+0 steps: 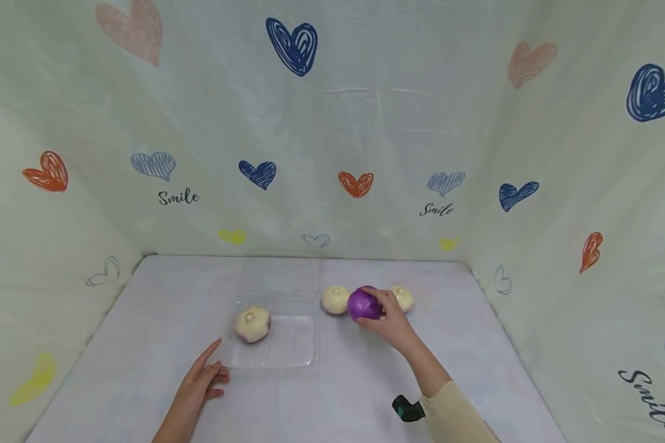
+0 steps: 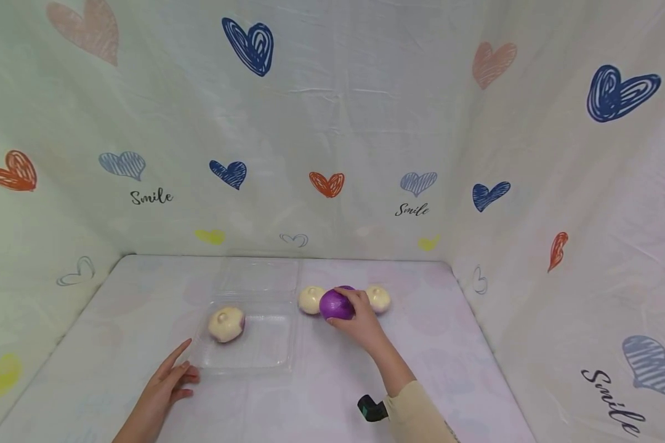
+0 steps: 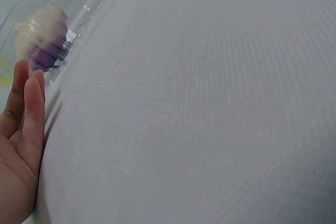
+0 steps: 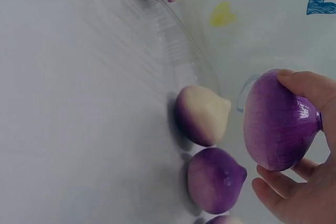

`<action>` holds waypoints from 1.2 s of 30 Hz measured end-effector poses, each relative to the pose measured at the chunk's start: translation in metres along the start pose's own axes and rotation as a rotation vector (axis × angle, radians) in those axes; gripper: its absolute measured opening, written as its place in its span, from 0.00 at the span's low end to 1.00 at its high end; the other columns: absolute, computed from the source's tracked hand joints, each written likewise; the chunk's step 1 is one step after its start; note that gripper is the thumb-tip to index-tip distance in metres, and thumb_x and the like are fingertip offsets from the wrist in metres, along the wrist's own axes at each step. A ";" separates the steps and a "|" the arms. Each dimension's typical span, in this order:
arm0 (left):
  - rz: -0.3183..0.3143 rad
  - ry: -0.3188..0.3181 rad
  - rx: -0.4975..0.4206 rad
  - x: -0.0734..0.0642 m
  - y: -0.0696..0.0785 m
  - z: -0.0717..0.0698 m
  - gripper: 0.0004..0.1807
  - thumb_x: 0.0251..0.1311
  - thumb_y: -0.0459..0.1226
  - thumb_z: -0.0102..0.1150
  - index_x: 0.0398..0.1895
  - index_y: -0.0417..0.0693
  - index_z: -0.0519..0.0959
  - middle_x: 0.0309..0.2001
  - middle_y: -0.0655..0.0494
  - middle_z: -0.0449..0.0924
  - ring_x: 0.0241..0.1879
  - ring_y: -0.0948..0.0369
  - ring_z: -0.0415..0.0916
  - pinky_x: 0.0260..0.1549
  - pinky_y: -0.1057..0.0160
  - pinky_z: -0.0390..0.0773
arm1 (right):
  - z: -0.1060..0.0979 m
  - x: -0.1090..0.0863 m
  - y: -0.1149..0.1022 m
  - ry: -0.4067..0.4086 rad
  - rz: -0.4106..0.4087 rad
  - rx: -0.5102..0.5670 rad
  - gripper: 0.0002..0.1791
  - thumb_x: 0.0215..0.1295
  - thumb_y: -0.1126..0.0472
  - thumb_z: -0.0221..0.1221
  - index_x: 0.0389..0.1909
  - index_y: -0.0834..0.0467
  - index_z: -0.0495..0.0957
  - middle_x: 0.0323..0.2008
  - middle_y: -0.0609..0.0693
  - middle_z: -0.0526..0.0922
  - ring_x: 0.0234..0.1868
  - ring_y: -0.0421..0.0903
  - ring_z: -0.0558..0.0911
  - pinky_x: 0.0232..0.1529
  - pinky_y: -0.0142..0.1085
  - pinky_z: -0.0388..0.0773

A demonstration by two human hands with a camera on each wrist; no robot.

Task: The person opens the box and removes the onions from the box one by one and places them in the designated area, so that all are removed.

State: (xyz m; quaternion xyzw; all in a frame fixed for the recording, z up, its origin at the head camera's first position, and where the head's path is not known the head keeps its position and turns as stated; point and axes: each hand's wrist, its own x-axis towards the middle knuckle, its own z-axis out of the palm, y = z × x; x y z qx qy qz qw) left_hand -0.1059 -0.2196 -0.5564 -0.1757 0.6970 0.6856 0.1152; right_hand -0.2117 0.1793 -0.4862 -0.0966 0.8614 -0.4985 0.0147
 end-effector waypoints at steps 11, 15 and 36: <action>-0.004 -0.002 -0.004 0.000 0.000 -0.001 0.29 0.75 0.43 0.44 0.76 0.59 0.53 0.42 0.51 0.75 0.43 0.60 0.74 0.38 0.61 0.78 | -0.033 -0.005 0.023 0.093 0.070 -0.047 0.38 0.55 0.61 0.71 0.67 0.56 0.68 0.62 0.61 0.64 0.61 0.60 0.66 0.58 0.56 0.67; -0.002 -0.003 0.008 0.000 0.000 0.000 0.29 0.75 0.44 0.44 0.76 0.59 0.52 0.43 0.51 0.73 0.43 0.59 0.74 0.39 0.60 0.78 | -0.044 -0.006 0.033 0.121 0.103 -0.047 0.38 0.55 0.61 0.71 0.68 0.55 0.67 0.62 0.60 0.63 0.62 0.59 0.65 0.60 0.54 0.65; 0.009 0.003 -0.013 0.002 -0.002 -0.002 0.28 0.75 0.44 0.44 0.75 0.58 0.54 0.42 0.51 0.72 0.42 0.60 0.75 0.38 0.60 0.78 | -0.067 -0.004 0.084 0.407 0.102 -0.065 0.38 0.52 0.68 0.71 0.65 0.64 0.66 0.62 0.66 0.63 0.58 0.60 0.65 0.54 0.54 0.66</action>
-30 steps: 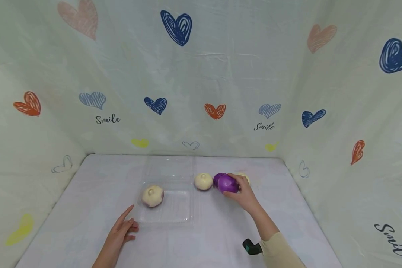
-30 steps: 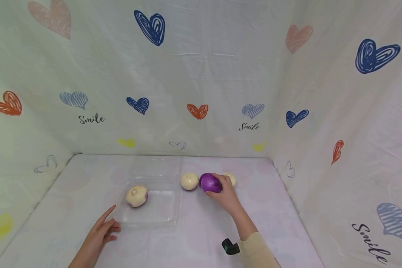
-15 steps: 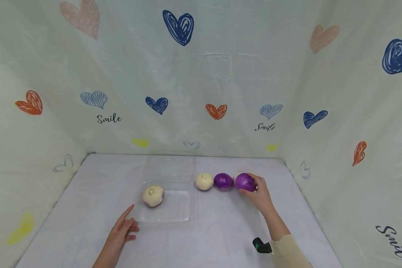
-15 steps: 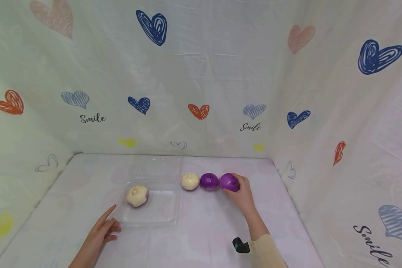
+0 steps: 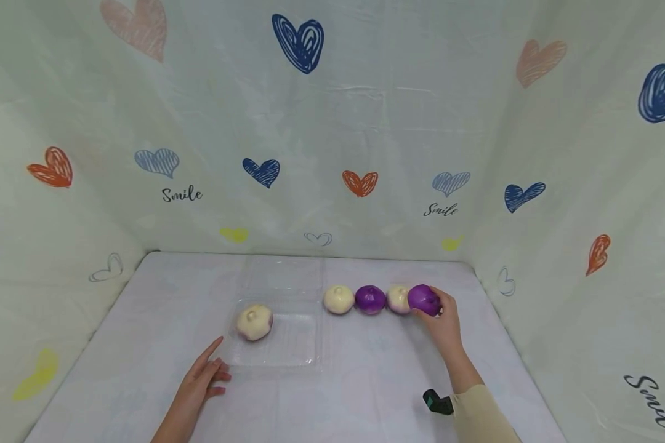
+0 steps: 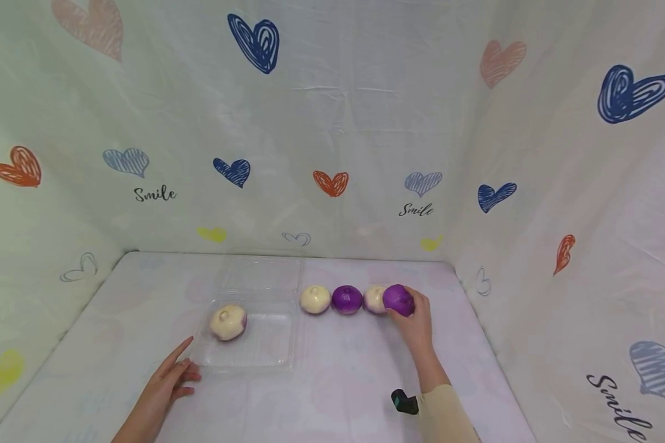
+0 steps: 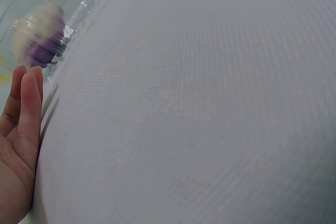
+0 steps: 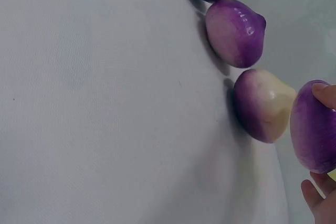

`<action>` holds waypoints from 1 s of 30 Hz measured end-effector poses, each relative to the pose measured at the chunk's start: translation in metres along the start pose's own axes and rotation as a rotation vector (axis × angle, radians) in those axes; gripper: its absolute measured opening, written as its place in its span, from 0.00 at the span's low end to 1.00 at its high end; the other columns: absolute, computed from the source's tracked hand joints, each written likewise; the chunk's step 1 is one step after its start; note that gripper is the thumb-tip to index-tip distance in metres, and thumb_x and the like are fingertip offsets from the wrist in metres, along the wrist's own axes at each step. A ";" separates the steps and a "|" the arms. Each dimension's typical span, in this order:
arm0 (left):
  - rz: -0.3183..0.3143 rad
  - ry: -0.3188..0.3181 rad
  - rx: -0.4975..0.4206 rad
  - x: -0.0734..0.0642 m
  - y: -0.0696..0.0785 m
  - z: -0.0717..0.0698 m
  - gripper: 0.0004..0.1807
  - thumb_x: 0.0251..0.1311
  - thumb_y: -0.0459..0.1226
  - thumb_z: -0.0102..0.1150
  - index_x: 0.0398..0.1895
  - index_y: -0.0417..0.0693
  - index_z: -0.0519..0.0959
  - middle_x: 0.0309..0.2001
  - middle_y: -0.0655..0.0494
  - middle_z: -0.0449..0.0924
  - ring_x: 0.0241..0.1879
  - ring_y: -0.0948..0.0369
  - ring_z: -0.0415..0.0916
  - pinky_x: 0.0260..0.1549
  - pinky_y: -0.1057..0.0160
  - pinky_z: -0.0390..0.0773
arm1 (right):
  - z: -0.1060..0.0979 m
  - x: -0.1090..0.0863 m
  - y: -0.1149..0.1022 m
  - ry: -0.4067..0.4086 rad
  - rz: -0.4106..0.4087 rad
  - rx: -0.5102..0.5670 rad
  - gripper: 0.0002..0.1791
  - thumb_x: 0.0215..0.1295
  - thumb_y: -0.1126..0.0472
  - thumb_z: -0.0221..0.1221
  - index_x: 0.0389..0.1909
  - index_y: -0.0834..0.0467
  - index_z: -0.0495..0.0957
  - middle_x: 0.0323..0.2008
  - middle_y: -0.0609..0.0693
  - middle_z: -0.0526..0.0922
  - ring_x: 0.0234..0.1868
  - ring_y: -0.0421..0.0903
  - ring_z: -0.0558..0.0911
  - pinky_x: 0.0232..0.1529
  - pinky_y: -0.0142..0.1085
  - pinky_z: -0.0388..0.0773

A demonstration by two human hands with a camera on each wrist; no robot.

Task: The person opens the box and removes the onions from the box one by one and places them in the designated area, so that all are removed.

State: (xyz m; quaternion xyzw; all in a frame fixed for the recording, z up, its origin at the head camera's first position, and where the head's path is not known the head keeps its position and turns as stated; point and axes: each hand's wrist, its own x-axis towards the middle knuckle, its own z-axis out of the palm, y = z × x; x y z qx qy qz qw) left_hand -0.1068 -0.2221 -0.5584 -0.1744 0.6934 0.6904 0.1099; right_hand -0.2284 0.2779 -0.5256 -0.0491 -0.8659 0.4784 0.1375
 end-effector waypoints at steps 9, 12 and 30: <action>0.010 0.000 -0.004 0.001 -0.001 0.000 0.29 0.75 0.43 0.44 0.76 0.57 0.54 0.42 0.51 0.73 0.41 0.60 0.75 0.38 0.60 0.79 | -0.001 0.009 0.018 0.079 0.018 -0.007 0.39 0.52 0.66 0.71 0.65 0.65 0.66 0.62 0.67 0.64 0.59 0.61 0.65 0.57 0.56 0.64; 0.010 -0.003 0.004 0.000 -0.001 0.000 0.29 0.75 0.43 0.44 0.76 0.57 0.53 0.42 0.51 0.73 0.41 0.60 0.75 0.38 0.60 0.79 | -0.001 0.012 0.022 0.076 0.036 0.005 0.40 0.52 0.66 0.71 0.66 0.66 0.65 0.62 0.68 0.63 0.61 0.62 0.64 0.61 0.58 0.62; 0.029 -0.003 0.017 0.000 -0.002 0.001 0.29 0.75 0.44 0.44 0.76 0.56 0.53 0.41 0.52 0.73 0.40 0.60 0.75 0.37 0.61 0.79 | 0.003 0.023 0.045 0.062 0.160 -0.019 0.40 0.58 0.64 0.68 0.68 0.67 0.60 0.67 0.69 0.58 0.69 0.66 0.57 0.67 0.58 0.53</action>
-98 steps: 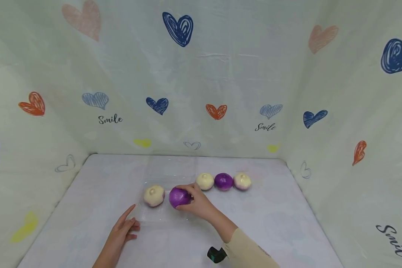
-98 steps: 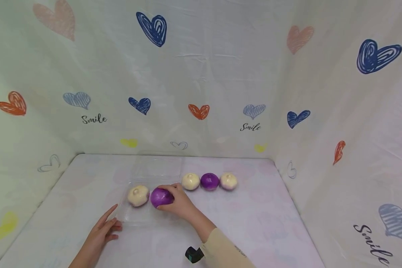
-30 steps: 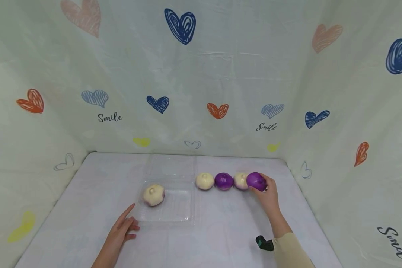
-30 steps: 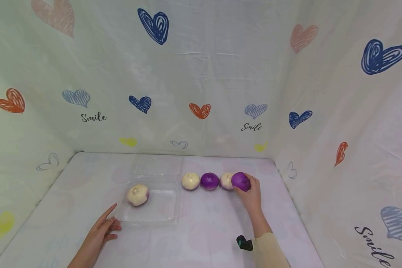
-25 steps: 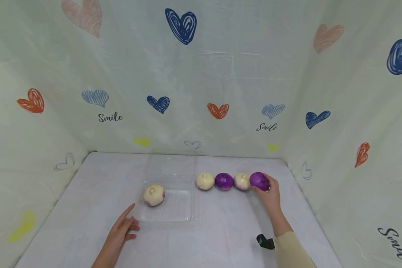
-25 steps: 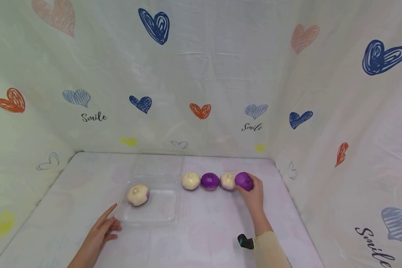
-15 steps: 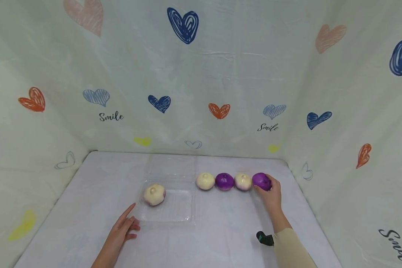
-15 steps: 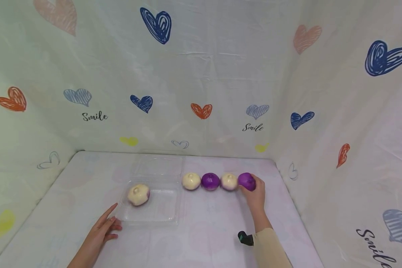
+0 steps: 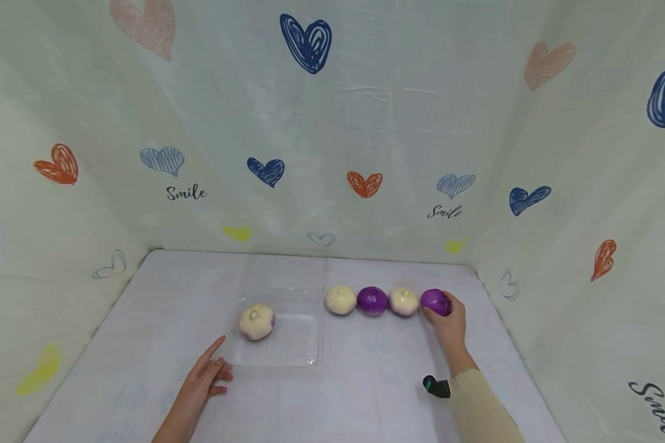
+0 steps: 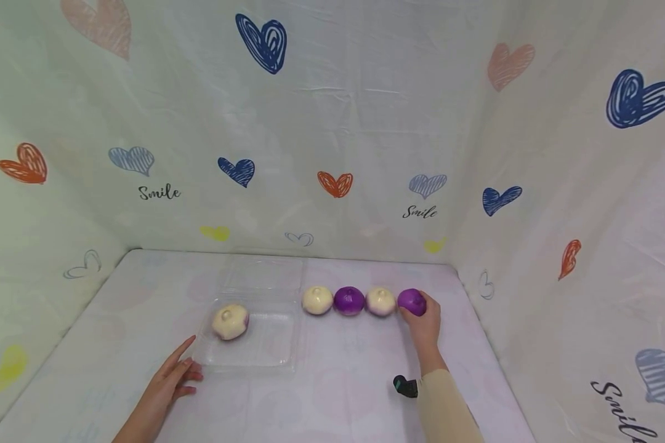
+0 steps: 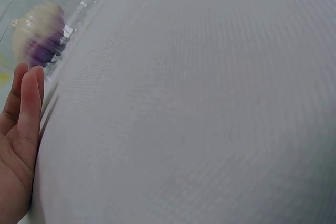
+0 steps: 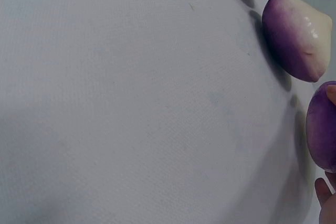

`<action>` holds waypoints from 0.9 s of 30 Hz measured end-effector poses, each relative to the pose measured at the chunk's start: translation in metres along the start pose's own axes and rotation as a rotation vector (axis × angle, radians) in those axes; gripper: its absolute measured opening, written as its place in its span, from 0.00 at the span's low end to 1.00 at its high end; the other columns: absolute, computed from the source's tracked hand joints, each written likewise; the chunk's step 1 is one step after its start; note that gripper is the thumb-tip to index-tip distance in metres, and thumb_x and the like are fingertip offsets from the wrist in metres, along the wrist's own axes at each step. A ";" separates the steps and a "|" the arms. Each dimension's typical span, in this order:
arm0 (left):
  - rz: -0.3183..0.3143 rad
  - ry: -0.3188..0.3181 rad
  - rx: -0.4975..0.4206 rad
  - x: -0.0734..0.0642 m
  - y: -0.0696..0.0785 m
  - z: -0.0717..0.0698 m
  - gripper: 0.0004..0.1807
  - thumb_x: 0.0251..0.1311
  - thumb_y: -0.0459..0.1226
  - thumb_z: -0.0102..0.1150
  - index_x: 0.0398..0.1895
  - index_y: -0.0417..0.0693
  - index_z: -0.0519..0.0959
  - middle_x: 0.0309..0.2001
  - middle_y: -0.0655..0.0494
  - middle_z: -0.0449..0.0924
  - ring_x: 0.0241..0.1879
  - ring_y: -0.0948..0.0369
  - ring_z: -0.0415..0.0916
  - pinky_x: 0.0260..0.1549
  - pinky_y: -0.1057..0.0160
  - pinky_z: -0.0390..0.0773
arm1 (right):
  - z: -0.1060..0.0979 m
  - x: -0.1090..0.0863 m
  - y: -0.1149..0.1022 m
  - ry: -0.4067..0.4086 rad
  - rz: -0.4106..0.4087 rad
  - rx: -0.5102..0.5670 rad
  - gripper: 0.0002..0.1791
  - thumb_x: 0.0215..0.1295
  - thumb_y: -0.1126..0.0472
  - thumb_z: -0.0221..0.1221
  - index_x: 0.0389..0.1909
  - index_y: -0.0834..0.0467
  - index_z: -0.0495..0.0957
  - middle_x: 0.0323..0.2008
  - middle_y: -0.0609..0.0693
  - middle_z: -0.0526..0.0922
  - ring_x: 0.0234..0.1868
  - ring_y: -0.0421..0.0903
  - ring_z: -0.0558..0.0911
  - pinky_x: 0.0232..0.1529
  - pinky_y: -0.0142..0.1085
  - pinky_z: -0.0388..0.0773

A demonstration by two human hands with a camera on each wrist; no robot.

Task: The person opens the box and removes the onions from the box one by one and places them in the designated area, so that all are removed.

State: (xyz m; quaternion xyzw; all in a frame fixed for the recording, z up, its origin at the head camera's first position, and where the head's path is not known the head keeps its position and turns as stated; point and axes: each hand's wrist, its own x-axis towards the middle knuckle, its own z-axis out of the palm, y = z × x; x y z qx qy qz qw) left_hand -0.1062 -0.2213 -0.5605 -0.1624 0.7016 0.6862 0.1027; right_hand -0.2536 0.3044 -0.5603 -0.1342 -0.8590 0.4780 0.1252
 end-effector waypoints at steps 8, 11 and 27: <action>-0.002 0.004 0.000 0.000 0.000 0.001 0.29 0.75 0.44 0.44 0.76 0.58 0.54 0.42 0.51 0.74 0.41 0.60 0.75 0.37 0.61 0.79 | 0.003 0.005 0.005 -0.006 0.012 -0.023 0.40 0.58 0.65 0.67 0.69 0.67 0.59 0.67 0.70 0.57 0.69 0.67 0.56 0.68 0.58 0.52; -0.007 0.005 0.005 0.000 0.000 0.001 0.29 0.75 0.45 0.45 0.76 0.59 0.54 0.43 0.50 0.73 0.42 0.59 0.75 0.38 0.61 0.79 | 0.005 0.006 0.006 -0.008 0.010 -0.037 0.40 0.58 0.65 0.67 0.69 0.67 0.59 0.67 0.70 0.58 0.70 0.66 0.56 0.68 0.57 0.52; 0.002 0.007 0.007 0.000 0.000 0.001 0.29 0.75 0.46 0.44 0.76 0.58 0.54 0.43 0.49 0.73 0.41 0.59 0.75 0.38 0.61 0.79 | 0.005 0.006 0.003 -0.054 0.017 -0.074 0.41 0.60 0.64 0.66 0.70 0.67 0.56 0.69 0.70 0.56 0.70 0.66 0.55 0.68 0.58 0.51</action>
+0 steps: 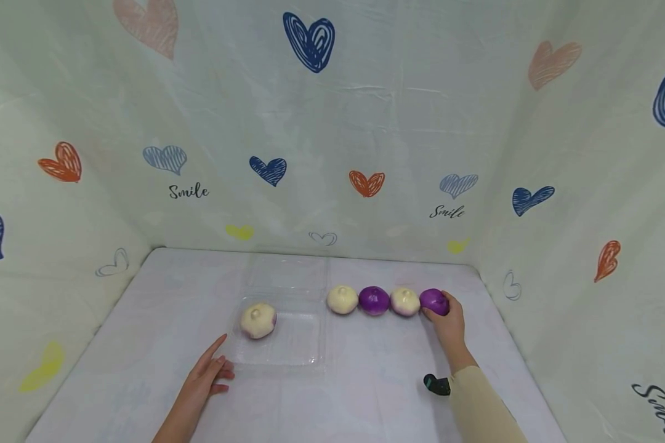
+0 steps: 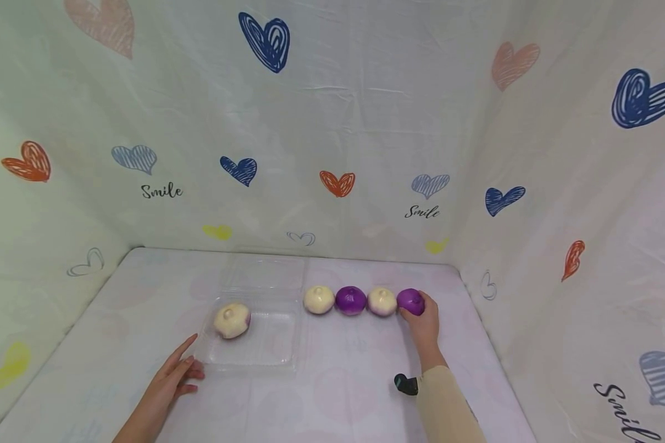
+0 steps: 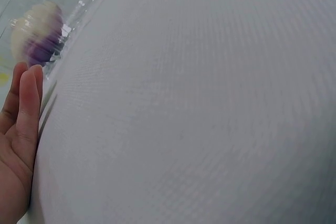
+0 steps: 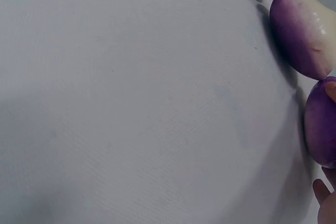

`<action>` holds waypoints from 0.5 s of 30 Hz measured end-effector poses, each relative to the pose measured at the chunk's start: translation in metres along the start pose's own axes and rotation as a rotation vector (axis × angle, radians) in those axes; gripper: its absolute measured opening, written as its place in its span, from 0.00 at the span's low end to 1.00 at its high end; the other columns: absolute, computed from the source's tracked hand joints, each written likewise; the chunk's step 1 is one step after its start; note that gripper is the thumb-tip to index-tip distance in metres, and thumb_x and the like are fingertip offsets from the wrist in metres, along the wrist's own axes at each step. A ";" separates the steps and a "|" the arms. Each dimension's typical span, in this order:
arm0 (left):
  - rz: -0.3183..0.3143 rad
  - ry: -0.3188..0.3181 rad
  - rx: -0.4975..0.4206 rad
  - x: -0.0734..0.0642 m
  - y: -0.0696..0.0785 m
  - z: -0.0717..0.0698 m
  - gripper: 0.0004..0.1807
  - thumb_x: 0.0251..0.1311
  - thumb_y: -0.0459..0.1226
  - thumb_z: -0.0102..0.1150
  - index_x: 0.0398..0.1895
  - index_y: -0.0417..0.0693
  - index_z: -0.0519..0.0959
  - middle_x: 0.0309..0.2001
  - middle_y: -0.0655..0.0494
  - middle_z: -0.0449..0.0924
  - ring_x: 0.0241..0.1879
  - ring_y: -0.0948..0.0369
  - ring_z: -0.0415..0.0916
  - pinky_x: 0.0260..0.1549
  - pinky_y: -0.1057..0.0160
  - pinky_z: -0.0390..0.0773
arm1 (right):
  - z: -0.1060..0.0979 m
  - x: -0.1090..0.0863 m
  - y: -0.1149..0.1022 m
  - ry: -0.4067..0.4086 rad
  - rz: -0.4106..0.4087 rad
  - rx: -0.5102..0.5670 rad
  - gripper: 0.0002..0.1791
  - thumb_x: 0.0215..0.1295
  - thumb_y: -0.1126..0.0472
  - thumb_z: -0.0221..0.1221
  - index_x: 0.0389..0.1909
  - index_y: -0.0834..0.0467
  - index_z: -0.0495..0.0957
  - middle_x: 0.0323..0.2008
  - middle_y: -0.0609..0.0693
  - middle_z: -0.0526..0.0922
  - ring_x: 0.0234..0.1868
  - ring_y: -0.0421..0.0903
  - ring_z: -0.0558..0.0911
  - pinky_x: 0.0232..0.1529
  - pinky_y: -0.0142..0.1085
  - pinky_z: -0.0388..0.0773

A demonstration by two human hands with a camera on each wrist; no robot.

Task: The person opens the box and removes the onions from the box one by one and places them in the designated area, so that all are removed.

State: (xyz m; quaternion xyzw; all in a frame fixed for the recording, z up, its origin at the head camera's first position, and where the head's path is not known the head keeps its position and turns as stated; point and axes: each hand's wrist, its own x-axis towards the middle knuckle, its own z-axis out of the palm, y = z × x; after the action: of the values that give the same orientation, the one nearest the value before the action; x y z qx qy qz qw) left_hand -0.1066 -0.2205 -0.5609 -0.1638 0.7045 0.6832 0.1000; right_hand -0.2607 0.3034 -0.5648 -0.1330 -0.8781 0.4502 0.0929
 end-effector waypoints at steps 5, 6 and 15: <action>0.000 0.003 0.001 0.000 0.001 0.000 0.29 0.75 0.44 0.44 0.76 0.58 0.54 0.42 0.50 0.74 0.41 0.59 0.75 0.37 0.61 0.79 | -0.001 0.000 -0.001 -0.004 0.000 0.001 0.41 0.59 0.64 0.66 0.70 0.68 0.57 0.69 0.71 0.57 0.70 0.66 0.55 0.68 0.58 0.51; -0.001 0.004 0.000 0.000 0.001 0.000 0.29 0.75 0.44 0.44 0.76 0.58 0.54 0.42 0.50 0.74 0.41 0.59 0.75 0.37 0.61 0.79 | -0.001 0.000 -0.001 -0.007 -0.001 0.002 0.41 0.59 0.64 0.66 0.70 0.68 0.57 0.68 0.71 0.56 0.70 0.67 0.55 0.68 0.58 0.51; 0.002 0.002 -0.009 0.000 -0.001 0.000 0.29 0.75 0.44 0.44 0.76 0.56 0.54 0.41 0.50 0.74 0.40 0.60 0.76 0.37 0.61 0.79 | -0.002 0.001 -0.002 -0.022 -0.003 0.002 0.41 0.60 0.63 0.66 0.70 0.67 0.56 0.69 0.71 0.56 0.70 0.67 0.55 0.68 0.58 0.52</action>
State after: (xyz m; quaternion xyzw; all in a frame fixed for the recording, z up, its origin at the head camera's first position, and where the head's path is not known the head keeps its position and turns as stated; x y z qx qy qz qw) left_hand -0.1061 -0.2209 -0.5615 -0.1642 0.7017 0.6863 0.0981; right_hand -0.2617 0.3048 -0.5621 -0.1266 -0.8789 0.4521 0.0842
